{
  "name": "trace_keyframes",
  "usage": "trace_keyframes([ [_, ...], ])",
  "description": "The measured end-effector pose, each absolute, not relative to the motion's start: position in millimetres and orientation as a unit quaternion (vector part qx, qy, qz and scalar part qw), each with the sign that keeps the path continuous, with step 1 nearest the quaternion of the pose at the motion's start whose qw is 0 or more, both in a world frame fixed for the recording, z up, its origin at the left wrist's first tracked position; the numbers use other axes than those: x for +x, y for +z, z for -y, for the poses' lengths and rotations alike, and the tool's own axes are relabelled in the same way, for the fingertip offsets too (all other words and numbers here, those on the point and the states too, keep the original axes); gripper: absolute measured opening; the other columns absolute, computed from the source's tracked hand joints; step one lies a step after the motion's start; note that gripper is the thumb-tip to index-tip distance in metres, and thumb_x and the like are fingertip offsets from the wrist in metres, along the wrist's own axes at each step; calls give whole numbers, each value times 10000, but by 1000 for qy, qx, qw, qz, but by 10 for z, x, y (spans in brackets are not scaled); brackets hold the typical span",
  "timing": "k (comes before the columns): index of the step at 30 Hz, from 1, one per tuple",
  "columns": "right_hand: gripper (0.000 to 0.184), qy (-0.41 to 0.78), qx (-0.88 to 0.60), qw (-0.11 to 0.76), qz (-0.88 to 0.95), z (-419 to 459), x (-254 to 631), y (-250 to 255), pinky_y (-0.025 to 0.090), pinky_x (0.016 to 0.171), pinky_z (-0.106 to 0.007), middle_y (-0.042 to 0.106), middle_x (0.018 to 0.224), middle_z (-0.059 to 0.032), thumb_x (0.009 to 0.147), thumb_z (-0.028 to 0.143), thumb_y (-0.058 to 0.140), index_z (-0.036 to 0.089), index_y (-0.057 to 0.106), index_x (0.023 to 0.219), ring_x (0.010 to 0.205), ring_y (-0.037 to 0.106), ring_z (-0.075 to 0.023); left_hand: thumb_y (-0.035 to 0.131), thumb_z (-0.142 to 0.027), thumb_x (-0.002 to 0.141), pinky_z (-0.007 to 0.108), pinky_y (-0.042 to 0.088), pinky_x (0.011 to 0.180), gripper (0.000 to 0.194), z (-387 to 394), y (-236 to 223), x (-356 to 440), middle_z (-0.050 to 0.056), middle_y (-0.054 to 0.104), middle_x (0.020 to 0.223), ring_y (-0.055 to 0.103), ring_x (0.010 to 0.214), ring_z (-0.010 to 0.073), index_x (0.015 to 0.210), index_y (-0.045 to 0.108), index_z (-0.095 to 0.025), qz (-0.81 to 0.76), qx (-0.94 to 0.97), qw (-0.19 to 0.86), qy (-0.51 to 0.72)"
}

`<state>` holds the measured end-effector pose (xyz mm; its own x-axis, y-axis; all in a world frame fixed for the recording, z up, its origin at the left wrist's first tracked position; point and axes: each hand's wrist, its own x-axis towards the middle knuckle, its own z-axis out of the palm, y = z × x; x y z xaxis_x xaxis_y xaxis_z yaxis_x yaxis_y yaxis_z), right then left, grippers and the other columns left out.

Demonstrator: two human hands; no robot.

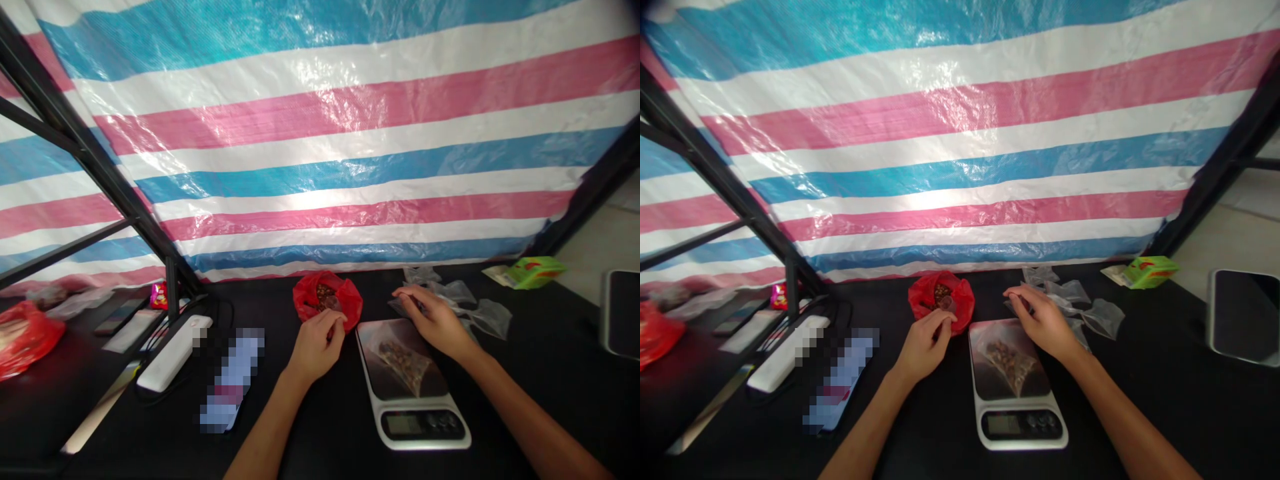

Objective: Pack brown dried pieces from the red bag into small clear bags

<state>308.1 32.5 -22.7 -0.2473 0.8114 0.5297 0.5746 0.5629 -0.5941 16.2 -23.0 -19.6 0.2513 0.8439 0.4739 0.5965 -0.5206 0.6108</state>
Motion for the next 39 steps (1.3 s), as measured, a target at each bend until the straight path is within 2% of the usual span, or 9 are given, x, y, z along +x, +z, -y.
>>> trace_keyframes([
  [5, 258, 127, -452, 421, 776, -293, 3033, -233, 540, 965, -428, 776, 1112, -82, 1080, 376, 481, 248, 703, 1099, 1061, 717, -271, 442, -213, 1047, 297, 548, 851, 254, 223, -218, 170, 51, 752, 992, 725, 907, 186, 1052, 696, -225, -458, 776, 163, 403],
  [16, 237, 94, -445, 439, 775, -316, 3026, -303, 558, 859, -379, 801, 1032, -46, 1062, 367, 517, 261, 729, 1064, 961, 753, -255, 458, -210, 1045, 287, 546, 835, 237, 181, -309, 144, 51, 752, 988, 719, 882, 179, 1051, 695, -216, -454, 769, 163, 419],
  [25, 249, 106, -452, 440, 769, -317, 3030, -244, 565, 875, -390, 807, 1044, -54, 1057, 387, 519, 257, 730, 1044, 977, 758, -258, 479, -189, 1032, 271, 546, 823, 225, 183, -293, 138, 42, 757, 975, 727, 873, 174, 1042, 701, -220, -453, 765, 166, 426],
  [27, 250, 124, -459, 422, 772, -209, 3024, -190, 569, 849, -382, 797, 1022, -54, 1056, 408, 519, 258, 716, 1085, 944, 753, -251, 483, -189, 1030, 265, 539, 809, 222, 185, -292, 142, 38, 758, 977, 724, 861, 167, 1040, 703, -220, -455, 764, 165, 427],
  [29, 277, 129, -486, 383, 775, -16, 2993, -167, 572, 812, -382, 778, 988, -47, 1043, 438, 544, 267, 679, 1213, 892, 743, -247, 490, -190, 1027, 260, 531, 786, 219, 186, -297, 150, 31, 760, 969, 718, 835, 159, 1029, 706, -222, -464, 757, 159, 431],
  [32, 470, 71, -539, 309, 781, 325, 2901, -212, 558, 870, -447, 752, 1075, -69, 967, 490, 658, 287, 590, 1385, 966, 725, -296, 499, -183, 1018, 258, 520, 761, 216, 182, -311, 164, 17, 763, 934, 709, 802, 152, 988, 709, -225, -492, 732, 144, 449],
  [34, 483, 43, -551, 293, 780, 487, 2835, -261, 545, 895, -475, 740, 1129, -84, 937, 507, 692, 289, 600, 1358, 1012, 709, -320, 506, -174, 1007, 267, 520, 781, 211, 175, -316, 162, 16, 762, 925, 708, 824, 158, 955, 704, -223, -513, 702, 126, 478],
  [39, 421, 48, -558, 280, 780, 558, 2790, -318, 546, 859, -461, 741, 1027, -63, 948, 529, 665, 291, 636, 1295, 927, 709, -298, 497, -180, 1004, 326, 516, 811, 230, 129, -286, 77, 35, 718, 879, 666, 848, 196, 879, 686, -219, -577, 606, 62, 544],
])
